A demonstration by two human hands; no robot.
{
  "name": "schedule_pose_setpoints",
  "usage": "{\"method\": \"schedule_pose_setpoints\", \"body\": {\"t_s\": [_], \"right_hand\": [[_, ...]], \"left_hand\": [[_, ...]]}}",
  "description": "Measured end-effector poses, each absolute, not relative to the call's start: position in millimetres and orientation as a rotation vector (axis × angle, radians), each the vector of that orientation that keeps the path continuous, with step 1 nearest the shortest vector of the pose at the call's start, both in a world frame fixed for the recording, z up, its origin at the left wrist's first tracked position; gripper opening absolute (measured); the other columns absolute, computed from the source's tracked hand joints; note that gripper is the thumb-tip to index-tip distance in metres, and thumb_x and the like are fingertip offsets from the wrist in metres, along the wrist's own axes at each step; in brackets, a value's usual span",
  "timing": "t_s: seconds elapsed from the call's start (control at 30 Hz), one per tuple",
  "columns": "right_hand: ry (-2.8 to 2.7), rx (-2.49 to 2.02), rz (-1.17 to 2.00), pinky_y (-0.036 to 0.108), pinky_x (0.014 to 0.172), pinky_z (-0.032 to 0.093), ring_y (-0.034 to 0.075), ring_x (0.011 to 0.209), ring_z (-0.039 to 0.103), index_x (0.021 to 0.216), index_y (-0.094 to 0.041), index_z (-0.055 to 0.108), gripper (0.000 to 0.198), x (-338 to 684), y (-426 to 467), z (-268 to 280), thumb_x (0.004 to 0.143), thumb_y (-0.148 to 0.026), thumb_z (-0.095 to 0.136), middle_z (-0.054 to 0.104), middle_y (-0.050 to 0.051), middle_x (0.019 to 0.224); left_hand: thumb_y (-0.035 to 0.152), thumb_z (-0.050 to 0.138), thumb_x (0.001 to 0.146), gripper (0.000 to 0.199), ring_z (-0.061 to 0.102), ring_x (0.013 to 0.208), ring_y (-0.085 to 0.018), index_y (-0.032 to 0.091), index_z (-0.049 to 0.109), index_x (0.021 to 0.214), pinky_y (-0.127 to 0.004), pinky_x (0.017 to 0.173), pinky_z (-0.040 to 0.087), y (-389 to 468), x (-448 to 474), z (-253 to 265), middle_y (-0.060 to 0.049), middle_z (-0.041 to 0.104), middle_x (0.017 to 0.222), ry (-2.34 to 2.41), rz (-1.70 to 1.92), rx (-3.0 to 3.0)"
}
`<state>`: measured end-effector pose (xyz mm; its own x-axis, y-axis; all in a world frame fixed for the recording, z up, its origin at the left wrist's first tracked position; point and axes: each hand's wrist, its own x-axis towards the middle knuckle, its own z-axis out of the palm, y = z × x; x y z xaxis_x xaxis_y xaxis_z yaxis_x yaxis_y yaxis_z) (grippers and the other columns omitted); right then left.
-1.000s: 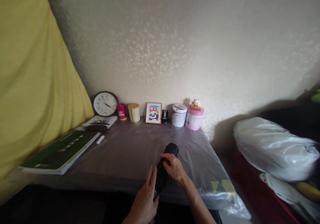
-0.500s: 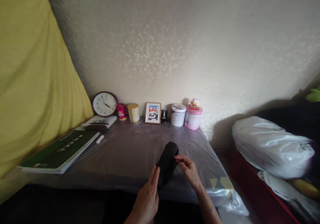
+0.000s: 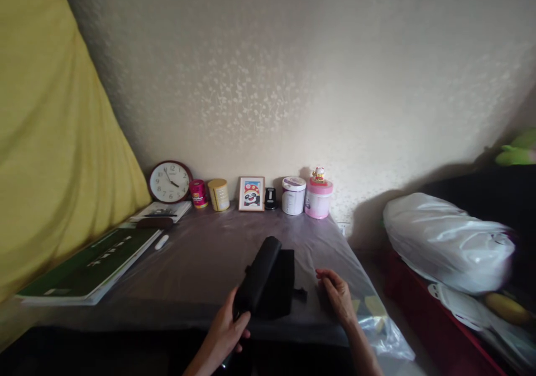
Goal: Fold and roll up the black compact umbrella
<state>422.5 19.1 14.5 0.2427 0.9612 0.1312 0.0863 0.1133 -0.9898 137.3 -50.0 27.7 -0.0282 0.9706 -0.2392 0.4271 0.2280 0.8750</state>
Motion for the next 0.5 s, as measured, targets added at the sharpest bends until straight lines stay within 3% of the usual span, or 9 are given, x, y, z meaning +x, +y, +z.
{"method": "schedule_pose_setpoints", "body": {"t_s": [0.07,0.13,0.2,0.3,0.4,0.5], "right_hand": [[-1.12,-1.272,0.921,0.023,0.053,0.042,0.013,0.057,0.053,0.082,-0.016,0.067,0.038,421.8,18.6,13.4,0.063,-0.048,0.059,0.064,0.003,0.073],[-1.13,-1.275,0.923,0.024,0.054,0.043,0.014,0.058,0.054,0.083,-0.017,0.066,0.037,421.6,18.8,11.1,0.063,-0.048,0.059,0.064,0.004,0.074],[-1.15,-1.288,0.919,0.024,0.053,0.043,0.014,0.057,0.054,0.084,-0.017,0.066,0.036,421.7,19.4,7.6,0.066,-0.047,0.057,0.064,0.004,0.075],[-1.187,-1.303,0.9,0.024,0.049,0.041,0.014,0.054,0.053,0.087,-0.018,0.065,0.034,422.4,19.9,2.2,0.069,-0.045,0.054,0.065,0.004,0.076],[-1.232,-1.308,0.866,0.024,0.046,0.039,0.013,0.051,0.051,0.087,-0.018,0.066,0.035,423.3,19.9,-0.7,0.07,-0.045,0.052,0.066,0.004,0.076],[-1.262,-1.303,0.81,0.025,0.049,0.042,0.015,0.054,0.054,0.086,-0.018,0.067,0.035,424.2,19.5,-1.0,0.071,-0.044,0.051,0.067,0.004,0.076]], "left_hand": [[0.03,0.035,0.085,0.062,0.06,0.106,-0.024,0.023,0.011,0.141,-0.032,0.07,0.056,-49.5,129.4,24.0,-0.015,0.034,0.142,1.73,0.934,1.595],[0.025,0.03,0.087,0.055,0.044,0.125,-0.024,0.026,0.015,0.14,-0.034,0.088,0.05,-51.3,125.3,22.6,-0.009,0.021,0.15,1.815,0.969,1.911],[0.02,0.026,0.088,0.055,0.045,0.124,-0.024,0.029,0.014,0.141,-0.034,0.089,0.049,-53.8,124.6,23.0,-0.007,0.01,0.153,1.869,0.856,2.113],[0.009,0.029,0.082,0.068,0.056,0.111,-0.023,0.028,0.005,0.142,-0.03,0.079,0.051,-53.2,125.3,23.0,-0.012,-0.001,0.153,1.906,0.634,2.218],[-0.001,0.029,0.072,0.081,0.06,0.104,-0.02,0.026,0.0,0.142,-0.029,0.075,0.05,-44.5,122.7,23.1,-0.015,0.001,0.152,1.942,0.481,2.193],[0.001,0.035,0.067,0.084,0.055,0.112,-0.02,0.021,0.006,0.143,-0.027,0.083,0.047,-34.5,116.6,30.9,-0.015,0.022,0.148,1.902,0.524,2.089]]}}
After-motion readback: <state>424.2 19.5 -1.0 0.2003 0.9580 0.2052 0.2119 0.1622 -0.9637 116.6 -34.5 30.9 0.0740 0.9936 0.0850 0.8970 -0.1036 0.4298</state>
